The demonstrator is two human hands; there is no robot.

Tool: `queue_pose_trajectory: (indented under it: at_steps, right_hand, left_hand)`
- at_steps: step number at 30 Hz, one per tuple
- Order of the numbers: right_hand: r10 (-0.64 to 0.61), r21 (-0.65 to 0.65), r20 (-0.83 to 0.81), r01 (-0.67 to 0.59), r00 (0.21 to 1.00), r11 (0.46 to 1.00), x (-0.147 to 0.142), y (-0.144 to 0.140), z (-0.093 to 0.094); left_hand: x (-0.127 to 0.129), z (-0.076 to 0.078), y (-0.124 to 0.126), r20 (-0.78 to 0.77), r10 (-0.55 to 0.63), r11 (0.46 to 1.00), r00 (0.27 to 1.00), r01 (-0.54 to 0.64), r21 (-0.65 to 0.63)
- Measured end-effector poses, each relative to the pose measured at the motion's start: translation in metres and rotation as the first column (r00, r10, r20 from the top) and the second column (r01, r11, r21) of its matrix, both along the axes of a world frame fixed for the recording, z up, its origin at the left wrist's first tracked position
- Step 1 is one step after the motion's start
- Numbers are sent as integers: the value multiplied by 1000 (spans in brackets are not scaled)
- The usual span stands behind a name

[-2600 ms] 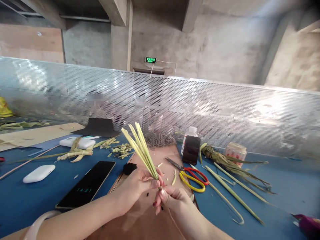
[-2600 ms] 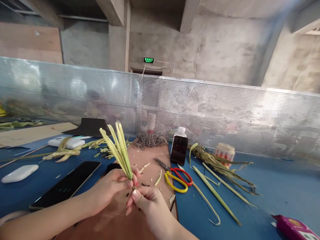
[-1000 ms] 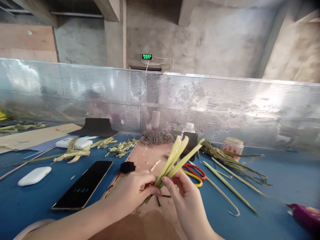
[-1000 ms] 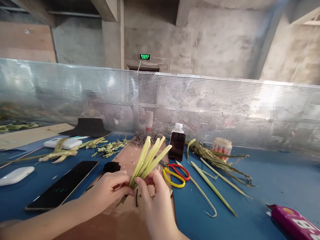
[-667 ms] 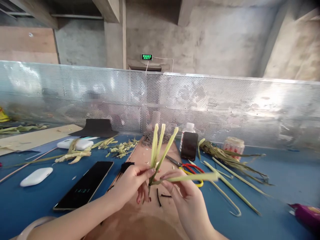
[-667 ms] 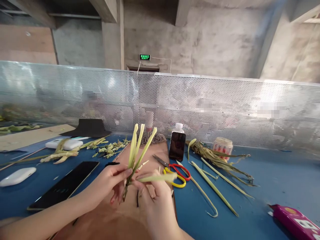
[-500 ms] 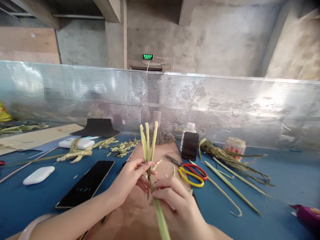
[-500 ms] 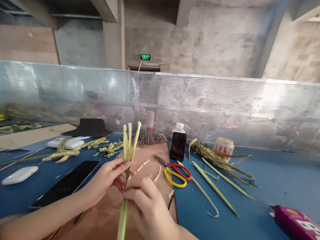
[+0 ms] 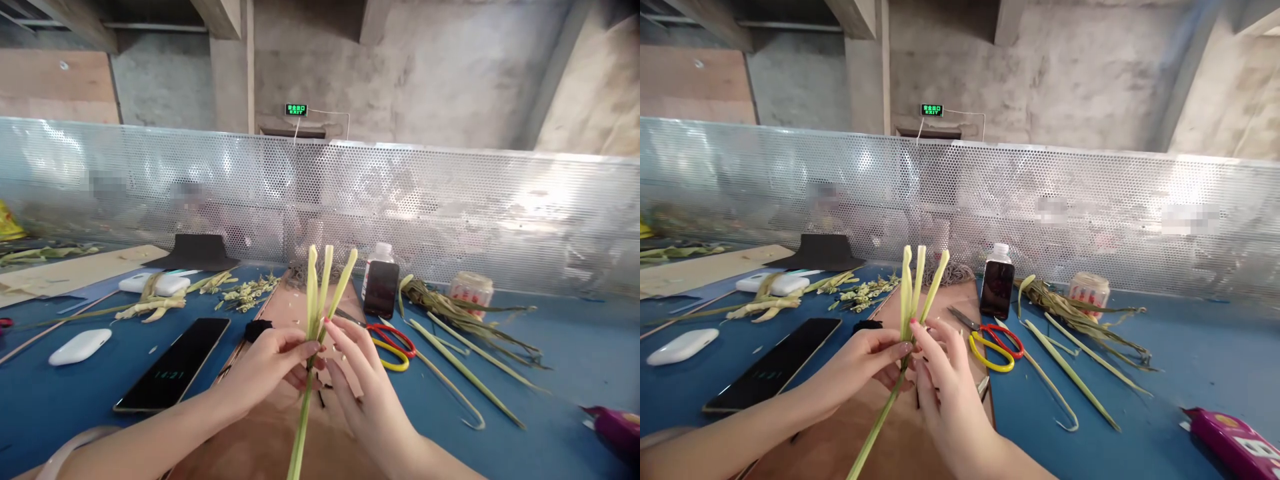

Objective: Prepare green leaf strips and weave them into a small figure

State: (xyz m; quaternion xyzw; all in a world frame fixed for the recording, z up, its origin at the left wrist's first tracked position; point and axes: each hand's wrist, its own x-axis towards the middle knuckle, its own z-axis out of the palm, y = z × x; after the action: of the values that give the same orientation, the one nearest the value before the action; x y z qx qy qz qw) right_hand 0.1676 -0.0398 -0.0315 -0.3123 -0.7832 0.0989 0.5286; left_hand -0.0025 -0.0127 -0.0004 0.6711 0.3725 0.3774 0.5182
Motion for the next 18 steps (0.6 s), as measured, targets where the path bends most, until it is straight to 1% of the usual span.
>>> queue_pose_trajectory:
  at_steps: [3, 5, 10, 18]
  right_hand:
    - [14, -3, 0, -14, 1000, 1000, -1, 1, 0]
    - [3, -11, -14, -3, 1000, 1000, -1, 2, 0]
    - [-66, -59, -95, 60, 993, 996, 1, 1, 1]
    - [-107, -129, -173, 85, 979, 988, 0, 2, -1]
  left_hand:
    - [0, 0, -3, -46, -83, 997, 996, 82, -11]
    - [0, 0, -4, -48, -119, 993, 992, 118, -16]
    - [2, -2, -4, -28, -104, 994, 994, 105, 10]
    - [2, -3, -3, 3, -100, 995, 995, 100, 9]
